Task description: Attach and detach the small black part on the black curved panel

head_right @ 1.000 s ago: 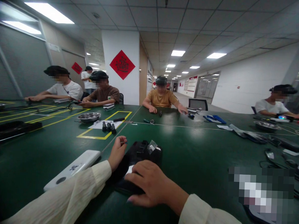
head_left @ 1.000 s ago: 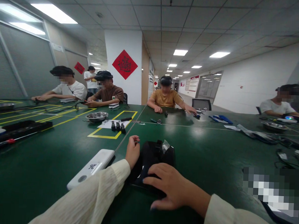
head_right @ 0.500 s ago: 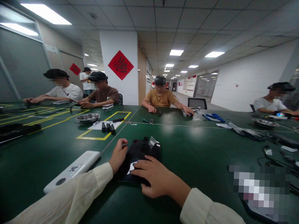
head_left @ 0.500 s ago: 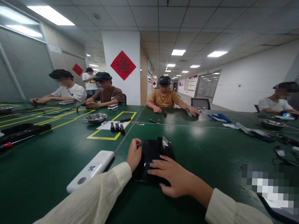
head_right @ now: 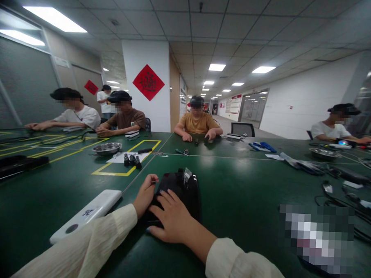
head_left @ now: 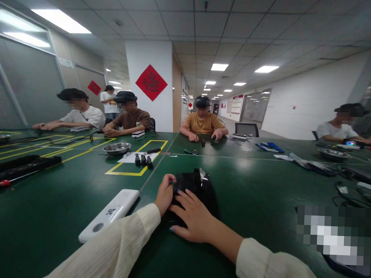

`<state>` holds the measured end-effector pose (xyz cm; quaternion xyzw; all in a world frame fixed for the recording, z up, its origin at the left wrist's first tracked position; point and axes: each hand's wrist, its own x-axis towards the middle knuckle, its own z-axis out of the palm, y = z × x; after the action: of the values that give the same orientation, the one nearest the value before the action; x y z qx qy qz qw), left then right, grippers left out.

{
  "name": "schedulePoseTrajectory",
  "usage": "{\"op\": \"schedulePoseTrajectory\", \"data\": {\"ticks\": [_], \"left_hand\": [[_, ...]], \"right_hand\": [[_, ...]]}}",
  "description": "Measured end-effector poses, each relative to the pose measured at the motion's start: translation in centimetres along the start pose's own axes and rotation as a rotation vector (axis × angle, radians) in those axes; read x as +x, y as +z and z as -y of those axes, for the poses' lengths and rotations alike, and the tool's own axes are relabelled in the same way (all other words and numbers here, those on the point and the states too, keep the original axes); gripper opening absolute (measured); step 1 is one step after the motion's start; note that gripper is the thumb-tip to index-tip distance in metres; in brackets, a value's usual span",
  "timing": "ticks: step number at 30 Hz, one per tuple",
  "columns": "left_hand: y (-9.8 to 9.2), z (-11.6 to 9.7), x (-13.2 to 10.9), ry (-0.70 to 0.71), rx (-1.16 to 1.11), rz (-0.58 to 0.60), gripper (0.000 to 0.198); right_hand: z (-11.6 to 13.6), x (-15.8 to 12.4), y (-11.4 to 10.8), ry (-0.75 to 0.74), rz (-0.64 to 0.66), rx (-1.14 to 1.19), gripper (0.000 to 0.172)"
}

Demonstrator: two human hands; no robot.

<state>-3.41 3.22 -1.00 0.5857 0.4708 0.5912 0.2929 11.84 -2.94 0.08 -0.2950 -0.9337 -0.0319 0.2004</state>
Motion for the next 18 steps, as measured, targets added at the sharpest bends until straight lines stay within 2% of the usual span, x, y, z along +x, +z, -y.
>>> {"op": "schedulePoseTrajectory", "data": {"ticks": [2, 5, 9, 13, 18], "left_hand": [[0.06, -0.13, -0.06, 0.0, -0.018, 0.035, 0.017], [0.13, -0.38, -0.16, 0.012, -0.022, 0.007, 0.017], [0.09, -0.75, -0.24, 0.0, -0.025, -0.006, 0.017], [0.06, -0.96, -0.25, 0.026, -0.02, 0.023, 0.015], [0.07, -0.74, -0.14, 0.056, 0.014, 0.044, 0.015]], "right_hand": [[0.09, 0.2, 0.07, 0.009, 0.061, -0.022, 0.047], [0.27, 0.07, -0.18, 0.049, 0.123, -0.064, 0.041], [0.45, -0.23, -0.59, 0.026, 0.171, -0.106, 0.041], [0.27, -0.39, -0.84, 0.049, 0.143, -0.1, 0.04], [0.39, -0.65, -0.52, 0.174, 0.079, -0.084, 0.031]]}}
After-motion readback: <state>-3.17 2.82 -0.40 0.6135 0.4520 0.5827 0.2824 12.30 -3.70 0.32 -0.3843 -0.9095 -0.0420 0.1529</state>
